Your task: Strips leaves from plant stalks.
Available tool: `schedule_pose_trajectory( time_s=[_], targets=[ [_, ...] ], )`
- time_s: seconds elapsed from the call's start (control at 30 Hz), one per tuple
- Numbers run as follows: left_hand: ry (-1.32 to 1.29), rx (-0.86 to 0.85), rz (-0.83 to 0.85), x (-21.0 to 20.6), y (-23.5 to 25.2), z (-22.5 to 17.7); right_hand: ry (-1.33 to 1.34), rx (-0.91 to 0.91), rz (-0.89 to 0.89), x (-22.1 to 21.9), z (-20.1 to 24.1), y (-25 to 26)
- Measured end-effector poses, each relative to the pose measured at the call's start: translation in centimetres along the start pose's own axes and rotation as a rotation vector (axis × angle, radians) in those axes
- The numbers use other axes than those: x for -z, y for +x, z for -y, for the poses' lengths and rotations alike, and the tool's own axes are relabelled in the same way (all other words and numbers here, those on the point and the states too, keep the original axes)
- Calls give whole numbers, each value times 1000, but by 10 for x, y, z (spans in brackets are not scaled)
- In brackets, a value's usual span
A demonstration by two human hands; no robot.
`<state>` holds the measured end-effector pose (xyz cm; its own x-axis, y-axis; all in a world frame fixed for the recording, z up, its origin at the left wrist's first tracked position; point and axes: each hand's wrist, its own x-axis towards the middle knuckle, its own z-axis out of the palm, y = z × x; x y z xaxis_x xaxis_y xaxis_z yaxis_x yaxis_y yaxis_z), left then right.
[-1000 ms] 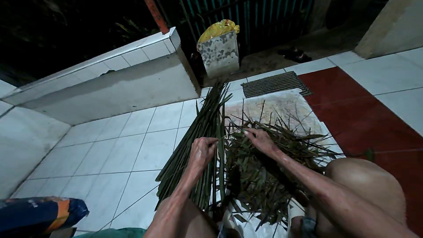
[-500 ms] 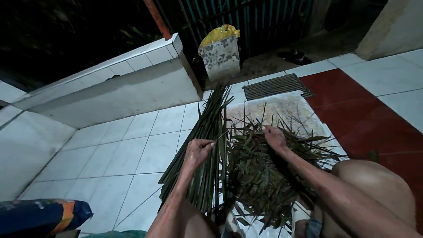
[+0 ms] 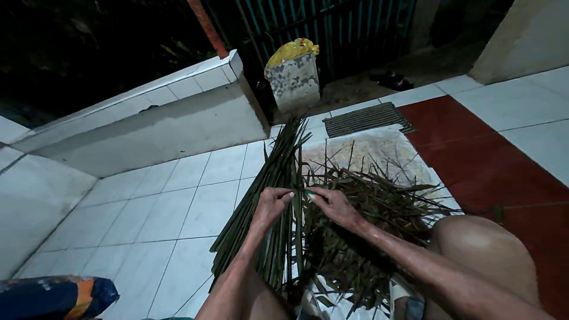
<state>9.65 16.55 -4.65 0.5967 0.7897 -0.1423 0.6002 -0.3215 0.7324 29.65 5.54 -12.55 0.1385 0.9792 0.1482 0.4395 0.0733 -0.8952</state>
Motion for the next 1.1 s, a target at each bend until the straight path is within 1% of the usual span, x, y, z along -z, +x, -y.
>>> schedule_pose_trajectory(
  time_s=[0.17, 0.3, 0.43, 0.73, 0.93, 1.1],
  targets=[
    [-35, 1, 3, -2, 1, 2, -49, -20, 7, 2, -4, 3],
    [-11, 8, -3, -2, 1, 1, -107, -70, -39, 2, -4, 3],
    [-4, 11, 7, 0, 0, 2, -89, -97, -55, 7, -8, 6],
    [-62, 11, 28, 3, -5, 5, -67, -225, -147, 22, -33, 19],
    [-26, 11, 39, 5, -8, 6, -59, -297, -158, 32, -46, 26],
    [-17, 32, 53, 7, -13, 8, -72, -372, -217, 42, -64, 29]
  ],
)
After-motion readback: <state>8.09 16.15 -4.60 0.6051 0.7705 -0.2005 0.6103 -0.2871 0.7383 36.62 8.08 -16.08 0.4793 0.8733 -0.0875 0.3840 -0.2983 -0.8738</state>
